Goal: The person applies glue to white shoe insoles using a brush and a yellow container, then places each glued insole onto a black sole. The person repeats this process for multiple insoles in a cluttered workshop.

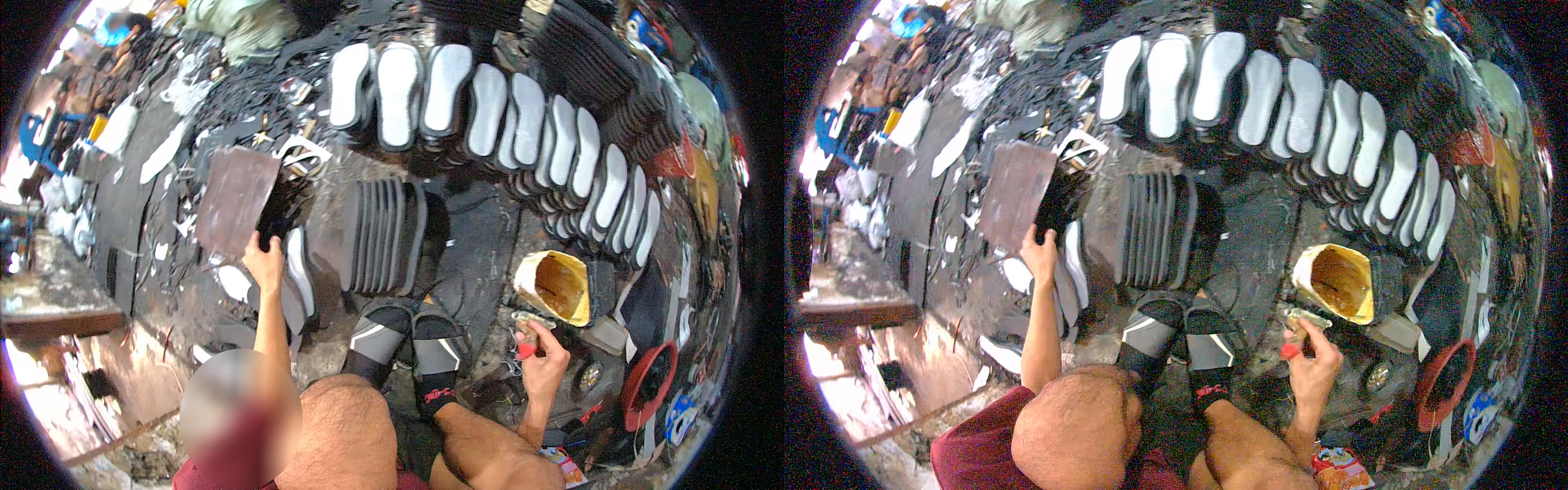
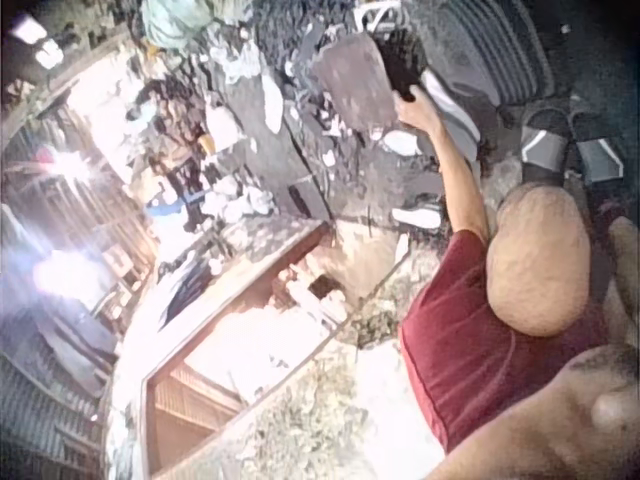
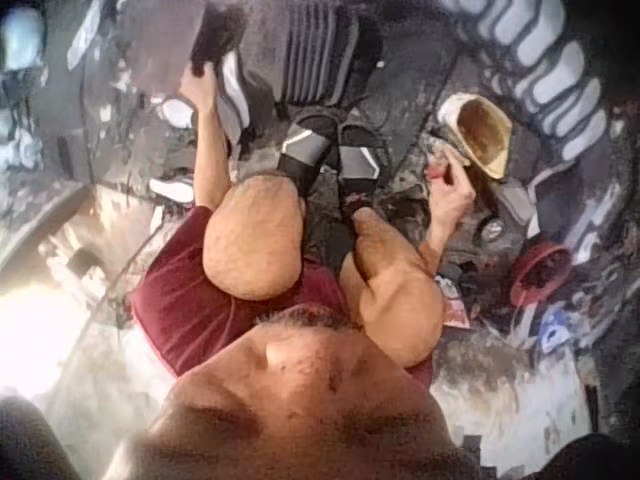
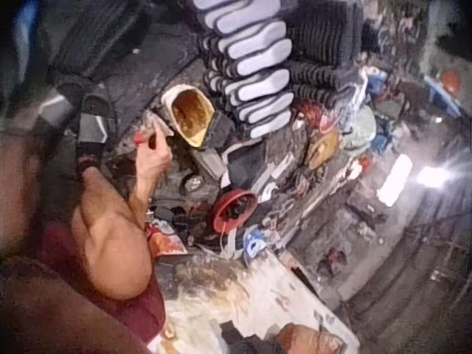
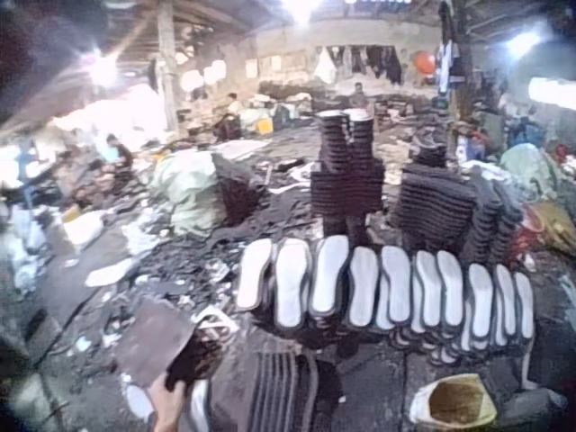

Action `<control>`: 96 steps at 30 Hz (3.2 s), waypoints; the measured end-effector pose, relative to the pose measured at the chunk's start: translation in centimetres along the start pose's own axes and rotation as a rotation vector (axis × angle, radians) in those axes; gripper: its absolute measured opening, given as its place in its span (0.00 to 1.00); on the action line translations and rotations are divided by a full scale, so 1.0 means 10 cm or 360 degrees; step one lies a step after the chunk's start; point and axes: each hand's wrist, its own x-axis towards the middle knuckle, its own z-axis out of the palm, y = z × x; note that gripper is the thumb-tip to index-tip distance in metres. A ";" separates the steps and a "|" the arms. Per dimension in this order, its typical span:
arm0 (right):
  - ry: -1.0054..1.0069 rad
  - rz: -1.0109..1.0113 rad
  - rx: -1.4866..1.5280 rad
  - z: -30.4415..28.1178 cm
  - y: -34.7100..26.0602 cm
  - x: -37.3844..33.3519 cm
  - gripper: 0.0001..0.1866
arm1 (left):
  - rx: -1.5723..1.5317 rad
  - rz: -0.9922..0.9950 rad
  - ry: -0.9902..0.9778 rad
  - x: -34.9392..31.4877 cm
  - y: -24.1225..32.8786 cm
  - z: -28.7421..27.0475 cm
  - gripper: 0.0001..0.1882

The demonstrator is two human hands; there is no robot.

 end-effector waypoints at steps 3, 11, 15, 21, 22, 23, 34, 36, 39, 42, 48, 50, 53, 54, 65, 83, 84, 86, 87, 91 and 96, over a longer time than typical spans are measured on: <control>0.0101 -0.0160 -0.0234 -0.15 -0.29 -0.01 0.10 | 0.0494 -0.0095 -0.0628 -0.14 -0.13 -0.05 0.36; 0.0984 -0.0079 0.0177 -0.79 0.16 0.29 0.15 | -0.0004 0.0604 -0.0221 -0.20 0.60 0.23 0.30; 0.0769 -0.0106 0.0760 -0.65 0.45 0.62 0.15 | -0.0786 -0.0196 -0.1045 -0.42 1.19 0.59 0.40; 0.0605 -0.0152 -0.0270 -0.18 0.95 1.11 0.19 | -0.1267 -0.0569 -0.1260 -0.46 1.37 0.75 0.38; 0.0615 -0.0173 -0.0250 -0.15 0.98 1.10 0.19 | -0.1259 -0.0626 -0.1324 -0.48 1.44 0.70 0.38; 0.0578 -0.0074 -0.0414 -0.13 1.01 1.07 0.18 | -0.1299 -0.0697 -0.1378 -0.49 1.49 0.61 0.39; 0.1245 -0.0139 -0.0144 -0.09 1.03 -0.09 0.09 | -0.2171 -0.0949 -0.1471 -0.72 2.24 -0.33 0.42; 0.1140 -0.0128 -0.0357 -0.12 1.11 -0.19 0.09 | -0.2385 -0.1015 -0.1754 -0.79 2.41 -0.30 0.45; 0.0904 0.0331 -0.0507 -0.47 1.44 -0.25 0.12 | -0.2358 -0.1127 -0.2049 -0.95 2.58 -0.36 0.50; 0.1431 -0.0087 -0.0131 -1.06 1.13 0.03 0.12 | -0.2462 -0.1334 -0.2212 -0.97 2.81 -0.41 0.50; 0.0412 -0.0571 0.1030 -0.66 -0.64 0.44 0.16 | -0.2963 -0.1500 -0.2432 -1.10 2.99 -0.29 0.43; -0.0154 -0.0636 0.1123 -0.11 -0.95 0.43 0.18 | -0.2952 -0.1507 -0.2419 -1.18 3.10 -0.27 0.42; -0.0540 -0.0905 0.0826 0.30 -1.25 0.47 0.14 | -0.3096 -0.1607 -0.2726 -1.15 3.03 -0.25 0.42; -0.0455 -0.1008 0.0681 0.32 -1.30 0.60 0.13 | -0.2963 -0.1783 -0.2592 -1.17 3.07 -0.28 0.41; -0.0337 -0.1935 0.0423 0.67 -1.26 0.34 0.21 | -0.2424 -0.1230 -0.2312 -0.91 2.70 -0.08 0.42; -0.0226 -0.1659 0.0565 0.61 -1.28 0.47 0.12 | -0.2773 -0.1130 -0.2479 -0.96 2.69 -0.31 0.41; -0.0184 -0.1701 0.0539 0.64 -1.35 0.58 0.11 | -0.2527 -0.1182 -0.1877 -1.04 2.77 -0.34 0.42; -0.0013 -0.1720 0.0466 0.61 -1.51 0.82 0.12 | -0.2746 -0.1301 -0.1920 -1.19 2.70 -0.38 0.41; 0.0127 -0.1671 0.0490 0.64 -1.56 0.92 0.12 | -0.2851 -0.1362 -0.1939 -1.22 2.74 -0.42 0.41; 0.0526 -0.1609 0.0364 0.67 -1.76 1.22 0.05 | -0.2420 -0.0983 -0.1889 -1.19 2.68 -0.49 0.40; 0.0521 -0.1261 0.0613 0.59 -1.45 1.30 0.09 | -0.2613 -0.1089 -0.2056 -1.01 2.57 -0.64 0.44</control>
